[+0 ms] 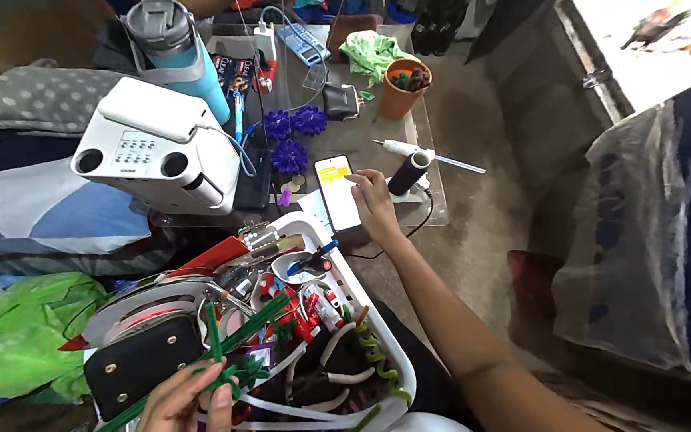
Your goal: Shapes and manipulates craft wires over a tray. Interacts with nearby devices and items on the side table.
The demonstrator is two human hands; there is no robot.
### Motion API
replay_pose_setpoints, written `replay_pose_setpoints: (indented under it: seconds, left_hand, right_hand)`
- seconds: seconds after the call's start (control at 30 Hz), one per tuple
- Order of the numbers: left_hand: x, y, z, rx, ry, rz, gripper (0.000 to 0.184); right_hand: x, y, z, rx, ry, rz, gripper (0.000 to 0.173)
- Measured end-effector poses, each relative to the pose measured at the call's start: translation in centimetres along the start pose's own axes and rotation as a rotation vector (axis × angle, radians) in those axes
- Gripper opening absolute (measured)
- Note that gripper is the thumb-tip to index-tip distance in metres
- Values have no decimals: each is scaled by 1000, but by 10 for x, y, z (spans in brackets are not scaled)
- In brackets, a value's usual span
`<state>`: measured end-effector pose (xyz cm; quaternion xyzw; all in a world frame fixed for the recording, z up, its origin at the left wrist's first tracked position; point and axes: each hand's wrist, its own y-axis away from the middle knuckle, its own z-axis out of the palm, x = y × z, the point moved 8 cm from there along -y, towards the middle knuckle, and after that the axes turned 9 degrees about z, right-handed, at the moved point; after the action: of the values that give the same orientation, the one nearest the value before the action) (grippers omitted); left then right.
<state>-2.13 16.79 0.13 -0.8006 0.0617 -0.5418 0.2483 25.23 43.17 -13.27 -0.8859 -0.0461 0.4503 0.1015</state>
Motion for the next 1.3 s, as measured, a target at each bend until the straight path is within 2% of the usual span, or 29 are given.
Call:
replay_pose_setpoints:
  seconds: [0.37, 0.6, 0.73, 1.3]
  left_hand:
    - [-1, -2, 2, -8, -73, -5, 25]
    - [-1, -1, 1, 17, 2, -19, 29]
    - [0, 0, 0, 31, 57, -25, 30]
    - [-1, 8, -7, 40, 14, -8, 28]
  right_hand:
    - [-2, -2, 12, -62, 104, 19, 37]
    - [2, -5, 4, -58, -63, 45, 42]
    - [4, -4, 4, -68, -59, 42, 42]
    - [-1, -11, 8, -108, -6, 27, 41]
